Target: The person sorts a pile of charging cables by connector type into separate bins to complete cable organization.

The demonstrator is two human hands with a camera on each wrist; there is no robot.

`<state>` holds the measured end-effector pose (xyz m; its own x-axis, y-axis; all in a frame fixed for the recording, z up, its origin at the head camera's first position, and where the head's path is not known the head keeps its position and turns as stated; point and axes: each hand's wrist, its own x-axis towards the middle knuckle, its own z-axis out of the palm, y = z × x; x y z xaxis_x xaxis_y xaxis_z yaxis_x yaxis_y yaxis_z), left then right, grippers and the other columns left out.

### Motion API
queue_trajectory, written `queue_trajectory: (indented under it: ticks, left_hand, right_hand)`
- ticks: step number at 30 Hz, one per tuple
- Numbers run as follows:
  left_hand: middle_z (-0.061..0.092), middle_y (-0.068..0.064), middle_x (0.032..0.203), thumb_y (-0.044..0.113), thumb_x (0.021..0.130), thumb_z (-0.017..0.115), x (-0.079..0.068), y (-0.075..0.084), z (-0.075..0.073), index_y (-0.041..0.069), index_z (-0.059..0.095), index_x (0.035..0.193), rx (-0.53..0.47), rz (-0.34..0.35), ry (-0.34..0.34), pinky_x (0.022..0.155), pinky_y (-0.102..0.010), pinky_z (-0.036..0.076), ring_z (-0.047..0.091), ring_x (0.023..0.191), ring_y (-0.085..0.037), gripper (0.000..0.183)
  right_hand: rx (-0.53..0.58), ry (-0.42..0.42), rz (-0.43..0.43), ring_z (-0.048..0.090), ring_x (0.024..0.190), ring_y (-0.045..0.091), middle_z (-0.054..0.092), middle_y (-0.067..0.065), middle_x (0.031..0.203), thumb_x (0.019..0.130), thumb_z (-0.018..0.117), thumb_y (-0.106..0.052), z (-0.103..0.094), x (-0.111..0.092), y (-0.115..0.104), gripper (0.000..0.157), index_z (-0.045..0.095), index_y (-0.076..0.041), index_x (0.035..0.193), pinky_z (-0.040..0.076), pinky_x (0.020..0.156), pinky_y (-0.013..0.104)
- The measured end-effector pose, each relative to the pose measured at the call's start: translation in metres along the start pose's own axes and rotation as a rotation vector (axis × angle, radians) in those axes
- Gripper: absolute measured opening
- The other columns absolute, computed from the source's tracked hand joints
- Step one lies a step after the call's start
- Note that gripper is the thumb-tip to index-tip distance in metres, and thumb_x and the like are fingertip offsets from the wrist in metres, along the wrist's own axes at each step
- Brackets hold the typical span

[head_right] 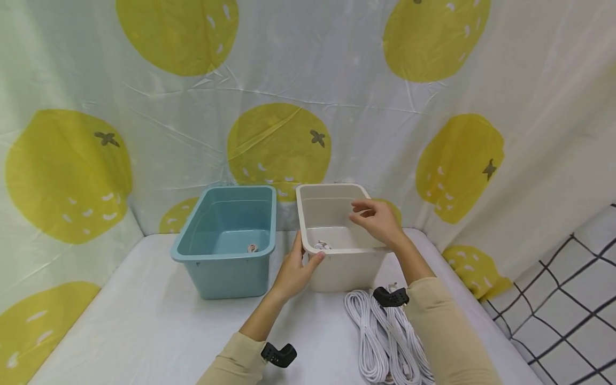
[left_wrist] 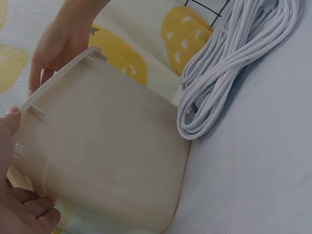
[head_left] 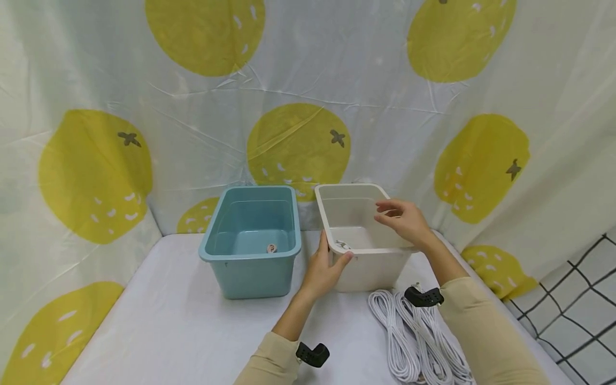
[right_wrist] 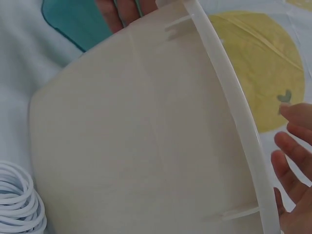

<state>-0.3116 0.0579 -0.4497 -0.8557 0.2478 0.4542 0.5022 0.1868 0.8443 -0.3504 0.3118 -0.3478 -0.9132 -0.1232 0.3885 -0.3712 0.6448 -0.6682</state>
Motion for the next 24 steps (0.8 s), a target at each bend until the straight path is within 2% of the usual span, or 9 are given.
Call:
queue_trajectory:
  ticks: [9, 12, 16, 19, 24]
  left_hand:
    - [0.045, -0.018, 0.157, 0.040, 0.100, 0.069, 0.000, 0.000, 0.001, 0.008, 0.013, 0.166, 0.009, -0.002, -0.002, 0.112, -0.059, 0.038, 0.046, 0.140, -0.034, 0.092]
    - [0.043, -0.018, 0.157, 0.041, 0.100, 0.069, 0.000, -0.001, 0.002, 0.007, 0.012, 0.166, 0.011, -0.010, -0.003, 0.112, -0.058, 0.037, 0.045, 0.141, -0.033, 0.093]
    - [0.040, -0.019, 0.159, 0.042, 0.100, 0.069, -0.001, 0.000, 0.001, 0.007, 0.010, 0.166, 0.007, -0.026, -0.006, 0.113, -0.059, 0.035, 0.042, 0.143, -0.034, 0.095]
    - [0.039, -0.020, 0.160, 0.043, 0.100, 0.069, -0.001, 0.000, 0.001, 0.006, 0.010, 0.166, 0.007, -0.031, -0.008, 0.113, -0.060, 0.034, 0.041, 0.144, -0.034, 0.096]
    - [0.039, -0.019, 0.160, 0.042, 0.100, 0.069, -0.001, 0.000, 0.001, 0.007, 0.010, 0.166, 0.000, -0.027, -0.011, 0.112, -0.062, 0.035, 0.041, 0.144, -0.034, 0.095]
  right_hand:
    - [0.030, 0.003, -0.035, 0.065, 0.101, 0.030, 0.071, 0.019, 0.120, 0.097, 0.076, -0.019, -0.007, -0.017, -0.003, 0.040, 0.068, 0.000, 0.131, 0.052, 0.077, 0.021]
    - [0.030, 0.014, -0.057, 0.066, 0.099, 0.029, 0.070, 0.023, 0.119, 0.097, 0.075, -0.013, -0.007, -0.026, -0.005, 0.039, 0.067, 0.004, 0.131, 0.052, 0.078, 0.021]
    - [0.051, 0.033, -0.108, 0.067, 0.095, 0.021, 0.071, 0.023, 0.114, 0.097, 0.074, -0.005, -0.006, -0.038, -0.005, 0.036, 0.066, 0.007, 0.130, 0.052, 0.080, 0.019]
    - [0.082, 0.030, -0.113, 0.066, 0.093, 0.014, 0.071, 0.020, 0.112, 0.097, 0.074, -0.007, -0.008, -0.047, -0.005, 0.036, 0.068, 0.004, 0.130, 0.051, 0.080, 0.018]
    - [0.075, 0.006, -0.105, 0.066, 0.092, 0.013, 0.071, 0.018, 0.112, 0.097, 0.074, -0.011, -0.011, -0.058, -0.005, 0.035, 0.069, 0.002, 0.129, 0.052, 0.081, 0.018]
